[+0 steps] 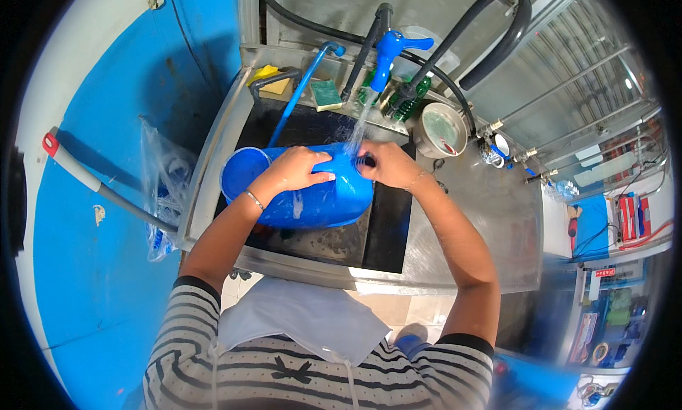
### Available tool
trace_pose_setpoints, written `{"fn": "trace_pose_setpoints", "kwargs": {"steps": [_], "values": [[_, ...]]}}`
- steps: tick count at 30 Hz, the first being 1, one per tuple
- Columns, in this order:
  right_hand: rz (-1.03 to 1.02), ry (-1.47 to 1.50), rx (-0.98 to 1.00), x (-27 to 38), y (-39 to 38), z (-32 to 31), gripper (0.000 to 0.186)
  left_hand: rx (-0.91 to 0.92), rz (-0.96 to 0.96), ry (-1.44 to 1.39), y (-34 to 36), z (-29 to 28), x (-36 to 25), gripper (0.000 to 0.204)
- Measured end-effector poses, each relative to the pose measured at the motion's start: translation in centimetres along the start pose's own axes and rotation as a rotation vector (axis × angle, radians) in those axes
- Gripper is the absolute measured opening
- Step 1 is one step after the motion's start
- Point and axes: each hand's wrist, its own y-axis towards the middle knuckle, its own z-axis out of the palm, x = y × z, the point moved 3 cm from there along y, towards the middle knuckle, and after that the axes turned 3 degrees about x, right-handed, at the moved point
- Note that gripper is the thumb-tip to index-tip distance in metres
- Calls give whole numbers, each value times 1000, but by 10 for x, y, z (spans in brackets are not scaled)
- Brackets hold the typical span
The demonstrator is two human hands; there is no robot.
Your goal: The person fills a blue plastic water jug at a sink, rinses it, and secures the cap. They then place the filled jug into a clear plastic bag, move it to a counter, and retrieve two additional blue jugs from a storage rack.
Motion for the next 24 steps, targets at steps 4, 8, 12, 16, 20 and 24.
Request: {"fn": "trace_pose_setpoints", "kwargs": {"steps": [4, 8, 12, 16, 20, 24], "values": [[483, 62, 231, -18, -14, 8, 24, 21, 57, 29, 10, 3, -10, 47], [-64, 57, -223, -11, -41, 6, 38, 46, 89, 39, 18, 8, -20, 47], [569, 381, -19, -41, -72, 24, 32, 81, 123, 96, 28, 12, -35, 43], [184, 130, -308, -35, -83, 25, 29, -47, -40, 231, 31, 24, -59, 39], [696, 272, -57, -47, -89, 24, 37, -262, -128, 260, 28, 44, -75, 41], [541, -71, -187, -12, -59, 3, 55, -335, 33, 139, 29, 68, -78, 41]]}}
